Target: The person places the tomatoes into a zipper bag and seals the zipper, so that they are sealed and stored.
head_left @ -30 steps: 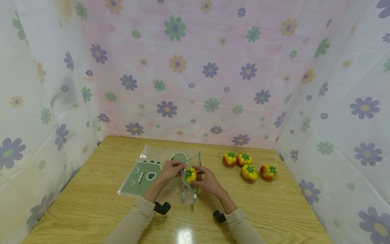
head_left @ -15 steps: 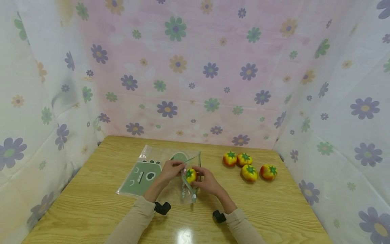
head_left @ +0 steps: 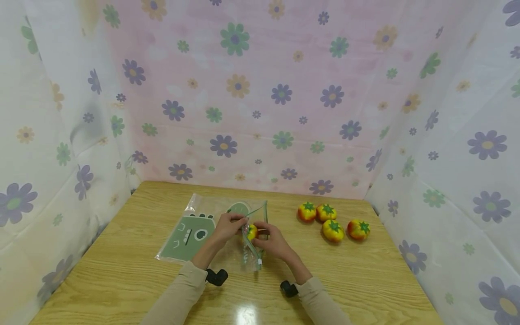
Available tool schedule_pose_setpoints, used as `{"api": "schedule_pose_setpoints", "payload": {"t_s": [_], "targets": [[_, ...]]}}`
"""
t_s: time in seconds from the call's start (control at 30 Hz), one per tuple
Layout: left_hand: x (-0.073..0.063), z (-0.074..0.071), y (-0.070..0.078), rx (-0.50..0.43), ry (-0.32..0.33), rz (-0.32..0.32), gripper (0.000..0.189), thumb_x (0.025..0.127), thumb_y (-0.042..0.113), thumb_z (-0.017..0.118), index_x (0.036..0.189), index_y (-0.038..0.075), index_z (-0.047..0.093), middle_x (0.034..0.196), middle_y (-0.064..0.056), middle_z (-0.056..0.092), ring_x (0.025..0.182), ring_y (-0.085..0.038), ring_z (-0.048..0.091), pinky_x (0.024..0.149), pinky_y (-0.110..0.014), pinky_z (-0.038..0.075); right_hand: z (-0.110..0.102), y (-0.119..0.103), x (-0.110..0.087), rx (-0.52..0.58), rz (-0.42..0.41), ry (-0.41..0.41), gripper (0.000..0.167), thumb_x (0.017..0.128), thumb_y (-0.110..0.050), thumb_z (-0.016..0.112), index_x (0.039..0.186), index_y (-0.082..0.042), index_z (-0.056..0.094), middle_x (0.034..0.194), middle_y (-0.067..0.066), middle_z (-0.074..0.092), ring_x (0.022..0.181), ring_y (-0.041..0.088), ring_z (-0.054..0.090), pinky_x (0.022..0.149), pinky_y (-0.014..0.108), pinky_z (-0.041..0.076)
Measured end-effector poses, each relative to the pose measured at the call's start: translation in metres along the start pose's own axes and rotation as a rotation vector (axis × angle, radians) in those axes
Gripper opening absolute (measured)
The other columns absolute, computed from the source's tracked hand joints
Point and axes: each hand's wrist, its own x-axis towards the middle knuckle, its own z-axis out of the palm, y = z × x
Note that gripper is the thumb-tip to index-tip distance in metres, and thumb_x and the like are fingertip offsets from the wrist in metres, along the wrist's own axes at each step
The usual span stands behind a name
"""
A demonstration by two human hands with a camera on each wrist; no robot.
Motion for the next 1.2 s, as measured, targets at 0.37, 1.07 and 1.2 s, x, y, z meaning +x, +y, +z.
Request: {"api": "schedule_pose_setpoints", "payload": {"t_s": [0.37,1.07,1.2], "targets": [[0.0,0.0,0.0,0.018,0.003,0.008,0.027,0.101,0.011,0.063,0.118,-0.01,0.068,0.103,-0.018,0.073,0.084,-0.019,0.072,0.078,-0.035,0.063,0.003,0.001,0.001,0.019,-0.015,-0.02,0.046,0.096,-0.004,0.068,0.139,0.005,0.054,0.137,0.025,0.058,0.121,0.044,0.06,0.093,0.041,0.059],[-0.002,0.001,0.003,0.015,0.016,0.014,0.029,0.101,0.01,0.063,0.12,-0.012,0.066,0.106,-0.022,0.071,0.086,-0.021,0.072,0.078,-0.036,0.063,-0.012,-0.015,-0.008,0.003,-0.011,0.079,0.048,0.097,-0.007,0.07,0.14,0.007,0.053,0.144,0.027,0.053,0.125,0.046,0.057,0.097,0.056,0.055],[-0.004,0.002,0.005,0.01,0.021,0.02,0.029,0.101,0.01,0.063,0.12,-0.012,0.067,0.105,-0.023,0.072,0.085,-0.022,0.072,0.076,-0.036,0.063,-0.019,-0.013,-0.009,0.032,-0.023,0.152,0.043,0.096,-0.001,0.068,0.136,0.008,0.057,0.14,0.027,0.057,0.122,0.046,0.059,0.096,0.056,0.055]]}}
